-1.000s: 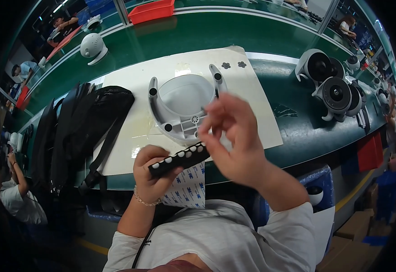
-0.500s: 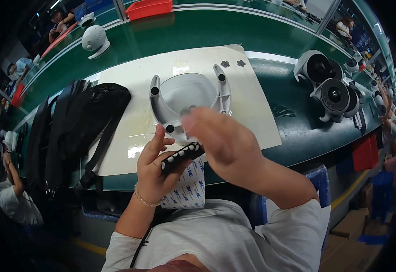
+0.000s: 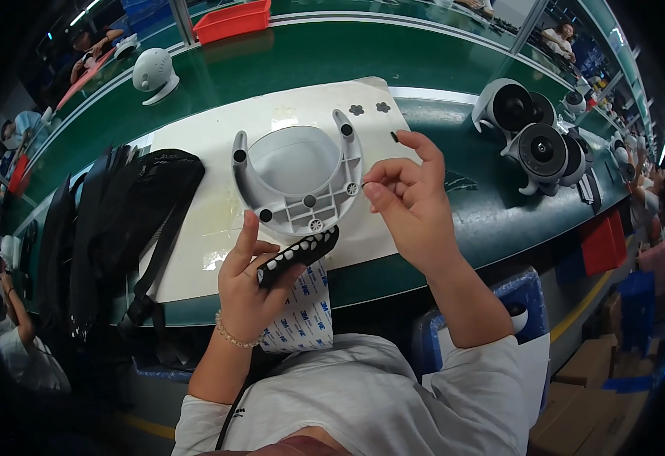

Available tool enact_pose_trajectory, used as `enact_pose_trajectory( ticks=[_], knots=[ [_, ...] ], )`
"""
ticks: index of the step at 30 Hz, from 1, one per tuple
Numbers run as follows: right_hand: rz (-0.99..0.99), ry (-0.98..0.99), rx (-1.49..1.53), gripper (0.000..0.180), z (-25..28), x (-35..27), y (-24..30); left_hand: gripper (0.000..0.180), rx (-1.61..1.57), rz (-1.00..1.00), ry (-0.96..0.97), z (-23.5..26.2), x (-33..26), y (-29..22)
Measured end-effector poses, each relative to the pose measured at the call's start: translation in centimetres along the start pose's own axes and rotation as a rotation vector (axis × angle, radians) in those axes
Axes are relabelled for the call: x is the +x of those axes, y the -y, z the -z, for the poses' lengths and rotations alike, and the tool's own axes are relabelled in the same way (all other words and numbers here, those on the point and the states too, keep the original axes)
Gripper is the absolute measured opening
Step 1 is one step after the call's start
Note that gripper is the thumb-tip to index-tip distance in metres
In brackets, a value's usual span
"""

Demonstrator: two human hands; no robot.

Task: Assembling the base components and rubber feet of security cameras on a production line.

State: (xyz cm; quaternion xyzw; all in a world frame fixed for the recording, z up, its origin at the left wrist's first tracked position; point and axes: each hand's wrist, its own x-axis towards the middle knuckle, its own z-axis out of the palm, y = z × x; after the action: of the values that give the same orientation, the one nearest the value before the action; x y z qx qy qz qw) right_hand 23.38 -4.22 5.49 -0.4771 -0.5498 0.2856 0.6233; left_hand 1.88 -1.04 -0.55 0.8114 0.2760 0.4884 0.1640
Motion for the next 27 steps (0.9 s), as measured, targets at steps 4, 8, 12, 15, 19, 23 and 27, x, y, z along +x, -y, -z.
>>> enact_pose_trajectory(
  ticks=[4, 8, 12, 15, 19, 23, 27],
  knots=[
    [-0.096, 0.036, 0.06, 0.056, 0.0, 0.1, -0.2, 0.024, -0.014, 0.011, 0.019, -0.1, 0.1, -0.1],
    [-0.081, -0.013, 0.114, 0.058, -0.4, 0.2, -0.4, 0.024, 0.003, 0.019, 0.012, 0.1, 0.2, -0.2],
    [-0.043, 0.027, -0.064, 0.054, -0.3, -0.2, -0.6, 0.023, 0.016, 0.037, 0.036, 0.1, 0.2, -0.2],
    [0.082, 0.013, -0.229, 0.047, -0.2, -0.6, -1.2, 0.022, 0.034, 0.043, 0.033, 0.2, 0.3, -0.4],
    [0.21, -0.023, -0.284, 0.032, 0.0, -0.9, -1.8, 0.022, 0.046, 0.044, 0.038, 0.0, 0.4, -0.5],
    [0.315, -0.021, -0.383, 0.032, 0.0, -1.1, -1.9, 0.022, 0.063, 0.058, 0.041, 0.2, 0.4, -0.6],
    [0.682, 0.038, -0.849, 0.042, 0.5, -1.7, -2.1, 0.021, 0.06, 0.048, 0.039, 0.1, 0.5, -0.6]
  ],
)
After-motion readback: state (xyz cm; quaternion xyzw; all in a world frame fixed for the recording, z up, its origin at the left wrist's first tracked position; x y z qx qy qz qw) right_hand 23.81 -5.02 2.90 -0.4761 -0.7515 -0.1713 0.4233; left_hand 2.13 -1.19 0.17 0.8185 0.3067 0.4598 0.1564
